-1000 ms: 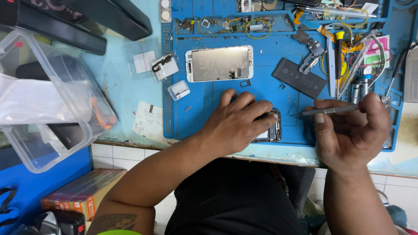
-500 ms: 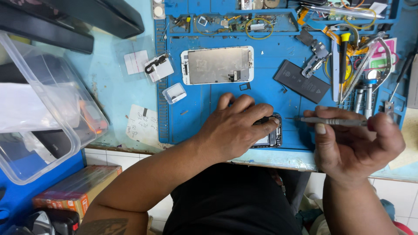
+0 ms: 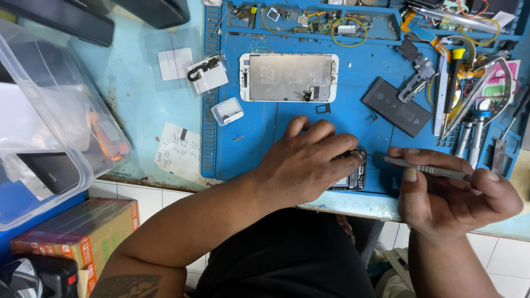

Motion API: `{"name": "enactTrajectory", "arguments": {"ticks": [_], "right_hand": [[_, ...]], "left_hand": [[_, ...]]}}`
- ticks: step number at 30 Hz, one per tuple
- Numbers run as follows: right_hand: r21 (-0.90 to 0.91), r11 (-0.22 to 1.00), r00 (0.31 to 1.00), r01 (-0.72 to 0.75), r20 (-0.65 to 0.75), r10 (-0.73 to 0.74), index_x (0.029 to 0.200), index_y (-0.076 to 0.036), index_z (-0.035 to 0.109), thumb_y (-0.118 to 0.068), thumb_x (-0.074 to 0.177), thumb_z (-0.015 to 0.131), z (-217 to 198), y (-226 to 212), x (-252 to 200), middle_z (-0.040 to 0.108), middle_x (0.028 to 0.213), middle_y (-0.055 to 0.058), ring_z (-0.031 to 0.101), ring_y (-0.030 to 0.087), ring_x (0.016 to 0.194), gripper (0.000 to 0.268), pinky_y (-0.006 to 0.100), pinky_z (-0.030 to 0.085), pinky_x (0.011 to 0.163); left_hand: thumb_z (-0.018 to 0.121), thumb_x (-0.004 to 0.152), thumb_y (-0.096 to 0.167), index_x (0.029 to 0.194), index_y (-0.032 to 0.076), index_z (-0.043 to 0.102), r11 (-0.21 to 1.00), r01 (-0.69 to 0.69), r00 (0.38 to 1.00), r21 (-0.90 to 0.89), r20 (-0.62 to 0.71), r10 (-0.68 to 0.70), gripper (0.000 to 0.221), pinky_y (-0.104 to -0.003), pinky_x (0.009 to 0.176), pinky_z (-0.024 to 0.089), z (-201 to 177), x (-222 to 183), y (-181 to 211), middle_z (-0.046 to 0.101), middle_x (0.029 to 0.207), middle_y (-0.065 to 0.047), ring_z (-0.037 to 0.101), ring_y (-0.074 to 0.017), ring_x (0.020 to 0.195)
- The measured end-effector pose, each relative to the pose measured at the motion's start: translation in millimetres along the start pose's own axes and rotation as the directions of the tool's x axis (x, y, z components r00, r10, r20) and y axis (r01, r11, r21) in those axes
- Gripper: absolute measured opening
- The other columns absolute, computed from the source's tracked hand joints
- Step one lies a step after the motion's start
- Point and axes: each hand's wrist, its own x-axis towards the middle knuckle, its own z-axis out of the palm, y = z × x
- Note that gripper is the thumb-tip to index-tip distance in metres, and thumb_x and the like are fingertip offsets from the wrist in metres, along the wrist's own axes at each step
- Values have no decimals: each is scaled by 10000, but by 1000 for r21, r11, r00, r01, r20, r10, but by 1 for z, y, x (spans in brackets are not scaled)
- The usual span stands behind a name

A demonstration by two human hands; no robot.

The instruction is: The person uses a screwdriver and a thin tool to disassemble and work on the internal components of a mobile phone on a blue repair mat.

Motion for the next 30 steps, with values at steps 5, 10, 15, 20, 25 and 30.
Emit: {"name": "enactTrajectory", "arguments": {"ticks": [5, 10, 15, 20, 25, 30], "right_hand": [[-52, 999, 1000, 16, -13, -17, 1433, -222, 190, 21, 1114, 629, -2, 1, -3, 601, 1194, 264, 768, 293, 940, 594, 473, 666, 910], [-50, 997, 996, 65, -50, -67, 1416, -196, 181, 63, 1064, 608, -4, 5, -8, 612, 1156, 285, 762, 328, 902, 611, 517, 662, 889], [22, 999, 999, 43, -31, -42, 1423, -260, 209, 94, 1085, 625, -3, 1, -22, 649, 1155, 269, 750, 339, 951, 642, 500, 672, 966], [93, 978, 982, -186, -23, 189, 1367, -122, 353, 12, 1042, 636, -15, -21, -22, 640, 1225, 249, 707, 299, 1063, 452, 352, 663, 909], [-16, 787, 786, -617, -73, 614, 1239, 34, 517, -50, 1038, 571, -20, -76, -9, 648, 1244, 278, 697, 270, 1031, 224, 291, 615, 824], [-41, 737, 736, -675, 37, 676, 1215, -42, 574, -73, 982, 553, -25, -79, 3, 679, 1239, 208, 708, 230, 1164, 236, 322, 595, 971]], "left_hand": [[678, 975, 199, 1130, 183, 759, 999, 0, 1000, -39, 7, 0, 175, -421, 955, 363, -1, 1, -2, 626, 1173, 63, 540, -165, 1060], [656, 943, 183, 1094, 183, 757, 1000, -21, 1000, 15, 24, 21, 182, -431, 956, 377, -7, 2, -2, 616, 1155, 54, 543, -181, 1060], [638, 951, 238, 1067, 163, 740, 1000, -29, 999, -11, 14, 29, 172, -431, 949, 371, -9, 1, -4, 605, 1158, 32, 540, -198, 1071], [631, 985, 229, 1105, 157, 720, 999, -36, 999, -28, -26, 35, 165, -439, 995, 363, -7, -2, -6, 598, 1211, 16, 544, -203, 1128], [642, 968, 250, 1095, 158, 704, 998, -30, 1000, -51, 2, 30, 169, -460, 1011, 370, -4, -2, -5, 605, 1233, -8, 544, -207, 1113], [634, 1067, 287, 1231, 124, 687, 997, -23, 1000, -68, -16, 22, 237, -454, 1001, 375, -5, -2, -6, 588, 1252, -30, 535, -214, 1108]]}}
